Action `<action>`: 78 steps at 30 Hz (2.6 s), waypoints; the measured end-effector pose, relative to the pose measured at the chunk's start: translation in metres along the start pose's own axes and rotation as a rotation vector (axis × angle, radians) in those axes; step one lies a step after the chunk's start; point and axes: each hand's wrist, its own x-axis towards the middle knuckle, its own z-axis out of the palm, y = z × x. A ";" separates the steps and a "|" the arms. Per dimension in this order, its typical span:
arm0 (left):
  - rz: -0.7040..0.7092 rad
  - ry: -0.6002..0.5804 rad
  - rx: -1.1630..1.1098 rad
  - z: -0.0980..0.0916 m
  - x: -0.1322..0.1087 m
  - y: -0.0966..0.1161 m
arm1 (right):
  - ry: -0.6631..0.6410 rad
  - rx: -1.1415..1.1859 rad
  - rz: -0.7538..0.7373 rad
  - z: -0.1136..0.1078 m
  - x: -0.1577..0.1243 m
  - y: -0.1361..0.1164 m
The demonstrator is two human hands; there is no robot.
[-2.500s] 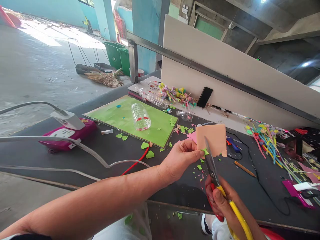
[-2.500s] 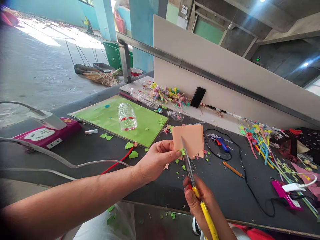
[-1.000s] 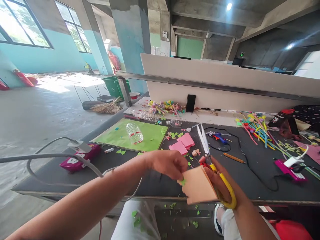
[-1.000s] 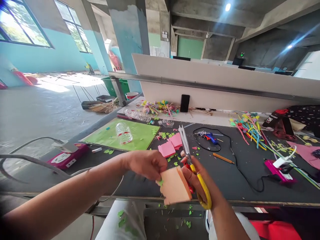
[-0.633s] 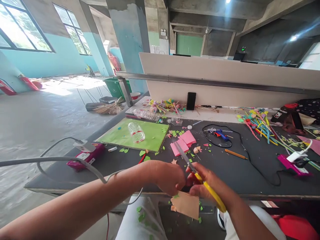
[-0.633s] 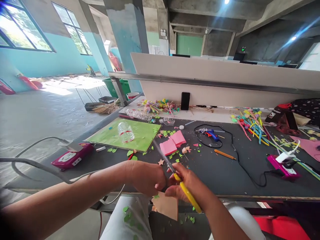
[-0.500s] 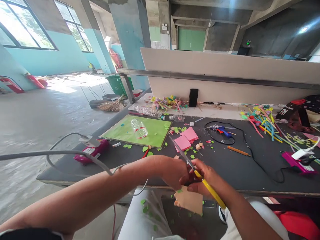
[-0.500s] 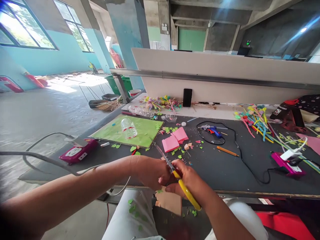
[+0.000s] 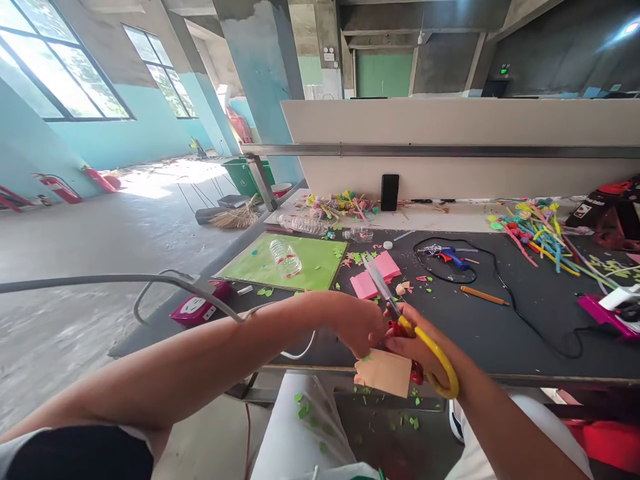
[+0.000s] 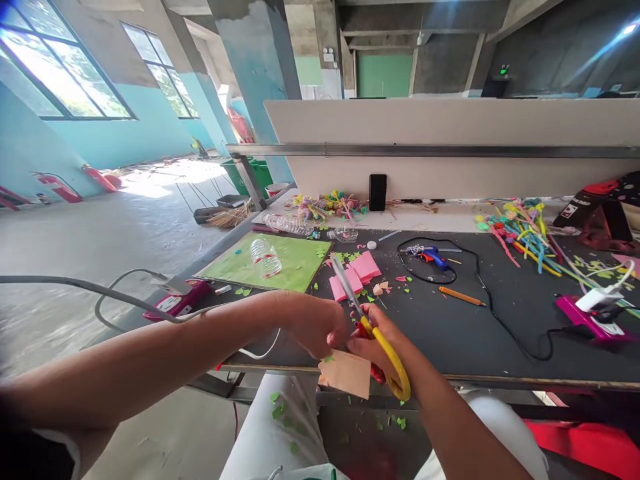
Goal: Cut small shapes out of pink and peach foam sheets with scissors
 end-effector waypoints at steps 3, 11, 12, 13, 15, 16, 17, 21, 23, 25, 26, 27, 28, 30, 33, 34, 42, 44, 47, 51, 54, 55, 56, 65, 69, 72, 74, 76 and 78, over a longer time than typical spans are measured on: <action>-0.056 -0.007 -0.042 -0.008 -0.006 -0.009 | -0.005 -0.344 0.024 -0.025 -0.005 -0.011; -0.055 -0.076 -0.107 0.004 -0.015 -0.016 | 0.116 -1.135 -0.054 -0.053 0.001 -0.004; -0.054 -0.078 -0.104 0.007 -0.015 -0.017 | 0.107 -1.162 -0.059 -0.050 0.004 -0.003; -0.052 -0.075 -0.101 0.008 -0.014 -0.018 | 0.100 -1.187 -0.063 -0.047 0.006 -0.002; -0.051 -0.062 -0.110 0.008 -0.012 -0.019 | 0.092 -1.221 -0.066 -0.044 0.013 0.000; -0.053 -0.060 -0.119 0.006 -0.012 -0.019 | 0.094 -1.229 -0.064 -0.044 0.016 0.000; -0.058 -0.062 -0.129 0.003 -0.012 -0.019 | 0.099 -1.232 -0.057 -0.045 0.019 0.000; -0.069 -0.067 -0.108 -0.009 -0.009 -0.020 | 0.150 -1.165 -0.012 -0.048 0.026 -0.006; -0.059 -0.070 -0.098 -0.011 -0.005 -0.020 | 0.134 -1.058 -0.022 -0.046 0.024 -0.011; -0.041 -0.081 -0.093 -0.010 0.000 -0.019 | 0.033 -0.911 -0.040 -0.040 0.019 -0.017; -0.033 -0.088 -0.085 -0.009 0.003 -0.018 | -0.038 -0.836 -0.042 -0.036 0.017 -0.018; -0.032 -0.097 -0.075 -0.009 0.006 -0.016 | -0.111 -0.768 -0.036 -0.032 0.015 -0.018; -0.041 -0.102 -0.065 -0.008 0.010 -0.014 | -0.173 -0.710 -0.024 -0.029 0.014 -0.017; -0.072 -0.104 -0.039 -0.007 0.016 -0.009 | -0.249 -0.623 0.010 -0.023 0.014 -0.012; -0.101 -0.101 -0.007 -0.006 0.024 -0.006 | -0.283 -0.538 0.058 -0.019 0.018 0.000; -0.105 -0.101 -0.003 -0.005 0.026 -0.006 | -0.279 -0.523 0.070 -0.019 0.020 0.004; -0.169 0.038 -0.046 -0.007 0.033 -0.008 | -0.097 -0.545 0.161 -0.017 0.024 0.015; -0.161 0.052 -0.062 -0.008 0.033 -0.009 | -0.066 -0.527 0.173 -0.015 0.024 0.014; -0.144 0.071 -0.097 -0.007 0.033 -0.011 | -0.031 -0.490 0.173 -0.012 0.024 0.013; -0.114 0.082 -0.201 -0.006 0.030 -0.017 | 0.027 -0.459 0.181 -0.012 0.022 0.010; -0.110 0.064 -0.434 -0.006 0.025 -0.021 | 0.065 -0.410 0.182 -0.016 0.019 0.005; -0.096 0.071 -0.548 -0.005 0.023 -0.022 | 0.069 -0.381 0.184 -0.018 0.017 0.002; -0.076 0.100 -0.674 -0.003 0.021 -0.022 | 0.068 -0.346 0.187 -0.021 0.015 -0.001; 0.154 0.519 -1.586 0.049 0.018 -0.006 | 0.169 -0.164 0.117 -0.040 -0.001 -0.026; 0.228 0.521 -1.626 0.061 0.027 -0.005 | 0.212 -0.175 0.130 -0.039 0.001 -0.022; 0.255 0.569 -1.603 0.062 0.032 -0.010 | 0.252 -0.220 0.130 -0.038 0.004 -0.019; 0.268 0.589 -1.569 0.062 0.035 -0.015 | 0.252 -0.289 0.129 -0.037 0.005 -0.019; 0.282 0.598 -1.534 0.062 0.036 -0.018 | 0.245 -0.375 0.132 -0.035 0.005 -0.023; 0.285 0.607 -1.509 0.063 0.038 -0.020 | 0.243 -0.454 0.130 -0.032 0.006 -0.027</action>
